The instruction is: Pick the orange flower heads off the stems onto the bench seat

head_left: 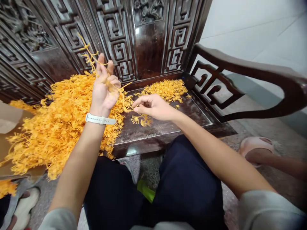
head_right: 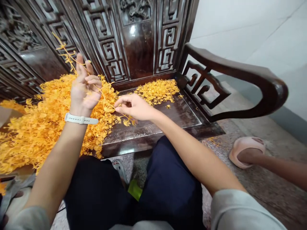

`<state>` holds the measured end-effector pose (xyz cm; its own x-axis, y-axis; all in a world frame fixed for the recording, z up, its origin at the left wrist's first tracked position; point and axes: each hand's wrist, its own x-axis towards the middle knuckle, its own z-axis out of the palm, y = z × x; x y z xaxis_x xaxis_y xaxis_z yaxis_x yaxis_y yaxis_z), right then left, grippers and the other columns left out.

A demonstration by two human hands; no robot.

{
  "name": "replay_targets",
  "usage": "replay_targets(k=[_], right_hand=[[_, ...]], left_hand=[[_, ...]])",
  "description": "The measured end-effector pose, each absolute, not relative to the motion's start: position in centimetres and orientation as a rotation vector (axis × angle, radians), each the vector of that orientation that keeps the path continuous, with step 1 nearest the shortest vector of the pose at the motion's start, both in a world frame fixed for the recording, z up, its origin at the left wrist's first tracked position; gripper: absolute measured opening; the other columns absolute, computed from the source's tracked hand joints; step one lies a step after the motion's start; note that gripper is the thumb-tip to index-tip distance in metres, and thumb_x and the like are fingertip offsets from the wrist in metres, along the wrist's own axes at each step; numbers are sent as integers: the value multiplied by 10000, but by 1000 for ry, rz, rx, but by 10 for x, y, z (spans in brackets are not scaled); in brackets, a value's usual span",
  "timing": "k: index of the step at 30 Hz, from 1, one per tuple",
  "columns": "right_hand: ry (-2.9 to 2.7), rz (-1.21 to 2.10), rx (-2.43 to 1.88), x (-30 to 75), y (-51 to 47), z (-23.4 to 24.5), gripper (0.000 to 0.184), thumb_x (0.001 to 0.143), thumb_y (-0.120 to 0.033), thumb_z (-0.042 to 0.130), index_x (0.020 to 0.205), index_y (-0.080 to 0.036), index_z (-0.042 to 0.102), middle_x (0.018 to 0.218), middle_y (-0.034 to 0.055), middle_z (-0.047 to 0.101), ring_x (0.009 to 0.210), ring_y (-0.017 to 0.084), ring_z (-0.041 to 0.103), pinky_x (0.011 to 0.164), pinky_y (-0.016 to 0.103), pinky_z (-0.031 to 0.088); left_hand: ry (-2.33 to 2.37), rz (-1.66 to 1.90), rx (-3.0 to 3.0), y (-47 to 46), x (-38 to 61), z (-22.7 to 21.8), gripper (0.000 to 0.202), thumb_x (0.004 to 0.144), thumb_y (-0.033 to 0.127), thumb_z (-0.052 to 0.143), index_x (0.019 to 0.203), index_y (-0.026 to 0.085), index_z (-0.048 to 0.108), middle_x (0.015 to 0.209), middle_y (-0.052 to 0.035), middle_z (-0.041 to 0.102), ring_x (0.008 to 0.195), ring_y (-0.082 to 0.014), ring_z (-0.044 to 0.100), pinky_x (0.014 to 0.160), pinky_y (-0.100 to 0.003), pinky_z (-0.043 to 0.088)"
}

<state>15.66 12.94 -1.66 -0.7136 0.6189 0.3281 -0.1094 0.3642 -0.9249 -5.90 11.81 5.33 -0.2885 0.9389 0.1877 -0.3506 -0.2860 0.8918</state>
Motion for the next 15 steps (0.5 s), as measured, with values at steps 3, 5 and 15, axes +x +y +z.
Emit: replay_targets(k=[3, 5, 15], right_hand=[[-2025, 1376, -412, 158, 136, -22, 227, 938, -371, 754, 862, -175, 667, 782, 3, 606, 716, 128, 504, 692, 313, 418], [-1934, 1385, -425, 157, 140, -23, 231, 930, -363, 754, 858, -192, 617, 851, 18, 637, 793, 146, 549, 761, 328, 453], [-1486, 1416, -601, 155, 159, -34, 166, 934, -310, 652, 873, -235, 517, 736, -20, 588, 693, 142, 562, 787, 349, 469]], left_hand=[[1068, 1702, 960, 122, -77, 38, 318, 925, 464, 790, 1236, 413, 748, 1135, 13, 793, 741, -127, 583, 615, -277, 429], [1069, 1672, 949, 125, -82, 30, 350, 915, 551, 776, 1212, 368, 753, 1128, -7, 795, 806, -140, 626, 641, -283, 441], [828, 1155, 1048, 119, -37, 2, 465, 830, 211, 852, 1280, 191, 735, 1391, -129, 740, 1167, -214, 726, 953, -318, 570]])
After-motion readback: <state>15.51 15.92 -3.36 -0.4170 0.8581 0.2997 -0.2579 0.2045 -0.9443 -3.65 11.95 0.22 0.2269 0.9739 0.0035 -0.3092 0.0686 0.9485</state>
